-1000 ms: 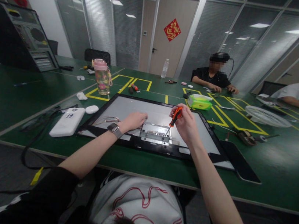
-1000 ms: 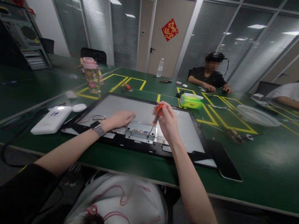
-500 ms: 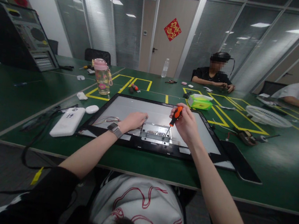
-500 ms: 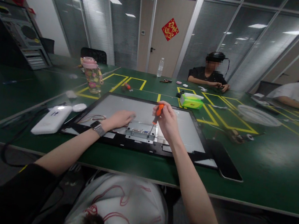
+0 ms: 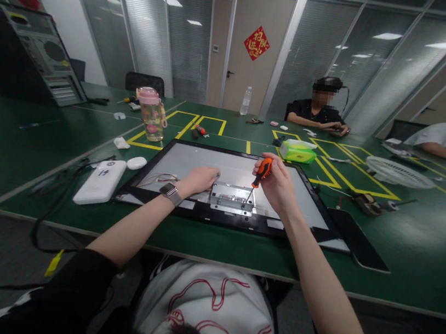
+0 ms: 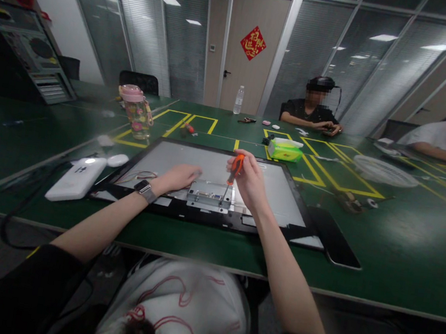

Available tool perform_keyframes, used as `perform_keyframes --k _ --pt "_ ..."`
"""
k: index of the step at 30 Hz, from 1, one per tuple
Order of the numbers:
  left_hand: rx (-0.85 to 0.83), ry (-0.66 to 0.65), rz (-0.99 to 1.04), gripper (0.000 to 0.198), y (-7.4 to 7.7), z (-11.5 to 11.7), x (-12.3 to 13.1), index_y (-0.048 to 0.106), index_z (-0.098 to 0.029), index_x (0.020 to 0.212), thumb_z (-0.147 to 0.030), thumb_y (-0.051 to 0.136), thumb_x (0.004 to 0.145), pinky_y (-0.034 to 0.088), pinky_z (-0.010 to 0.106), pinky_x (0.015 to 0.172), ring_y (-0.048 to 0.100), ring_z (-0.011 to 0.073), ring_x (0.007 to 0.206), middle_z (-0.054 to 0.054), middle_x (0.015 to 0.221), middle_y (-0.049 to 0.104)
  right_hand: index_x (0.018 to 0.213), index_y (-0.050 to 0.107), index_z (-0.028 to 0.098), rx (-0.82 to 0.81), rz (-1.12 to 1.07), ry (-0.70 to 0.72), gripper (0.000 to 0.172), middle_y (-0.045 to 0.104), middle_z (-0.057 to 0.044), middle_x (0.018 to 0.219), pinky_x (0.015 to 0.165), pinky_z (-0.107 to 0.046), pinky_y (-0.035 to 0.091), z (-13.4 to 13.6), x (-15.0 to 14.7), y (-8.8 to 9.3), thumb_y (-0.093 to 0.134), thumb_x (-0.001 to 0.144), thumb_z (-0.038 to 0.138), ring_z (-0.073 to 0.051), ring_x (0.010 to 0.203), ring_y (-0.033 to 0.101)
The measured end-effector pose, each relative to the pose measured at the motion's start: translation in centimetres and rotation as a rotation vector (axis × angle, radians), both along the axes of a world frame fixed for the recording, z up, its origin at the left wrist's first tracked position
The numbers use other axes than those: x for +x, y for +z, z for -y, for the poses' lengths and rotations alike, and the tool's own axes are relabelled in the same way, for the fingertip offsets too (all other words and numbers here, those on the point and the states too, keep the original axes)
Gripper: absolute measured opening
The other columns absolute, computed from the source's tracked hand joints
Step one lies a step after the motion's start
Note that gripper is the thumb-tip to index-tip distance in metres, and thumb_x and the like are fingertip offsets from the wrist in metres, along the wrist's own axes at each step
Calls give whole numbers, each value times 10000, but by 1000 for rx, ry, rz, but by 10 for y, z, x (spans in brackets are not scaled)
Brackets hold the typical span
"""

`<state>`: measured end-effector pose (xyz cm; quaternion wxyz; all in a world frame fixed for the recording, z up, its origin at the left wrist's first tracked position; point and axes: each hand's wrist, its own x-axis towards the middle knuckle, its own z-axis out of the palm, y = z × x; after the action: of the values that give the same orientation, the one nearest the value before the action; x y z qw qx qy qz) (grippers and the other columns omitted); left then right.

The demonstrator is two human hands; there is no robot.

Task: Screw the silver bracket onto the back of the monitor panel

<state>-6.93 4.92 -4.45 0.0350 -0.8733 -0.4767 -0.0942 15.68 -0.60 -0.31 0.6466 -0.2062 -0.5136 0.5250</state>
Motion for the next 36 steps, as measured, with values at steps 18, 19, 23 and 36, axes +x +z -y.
perform_keyframes --k 18,19,23,36 --pt "-17 9 -10 307 3 2 1 615 -177 1155 -221 383 960 492 311 815 667 242 964 111 1068 707 1105 633 273 111 214 -172 299 654 -24 913 789 -344 509 -1 1 -3 598 855 434 -166 809 617" --pt "-20 11 -13 307 4 3 1 616 -175 1151 -223 381 961 492 312 812 667 243 960 114 1063 708 1085 641 277 137 238 -219 278 649 -15 899 796 -339 504 -2 1 -4 627 840 408 -164 814 610" --pt "-24 6 1 308 3 3 1 617 -172 1150 -235 379 966 493 307 817 668 233 947 113 1063 707 943 665 273 241 336 -453 185 594 7 841 759 -310 484 -1 1 -6 718 770 311 -153 772 559" --pt "-20 2 24 315 1 1 0 615 -172 1171 -228 389 959 497 313 834 659 235 979 114 1098 700 1002 683 281 241 352 -478 209 642 -6 873 772 -334 491 1 1 -4 683 795 313 -173 794 592"
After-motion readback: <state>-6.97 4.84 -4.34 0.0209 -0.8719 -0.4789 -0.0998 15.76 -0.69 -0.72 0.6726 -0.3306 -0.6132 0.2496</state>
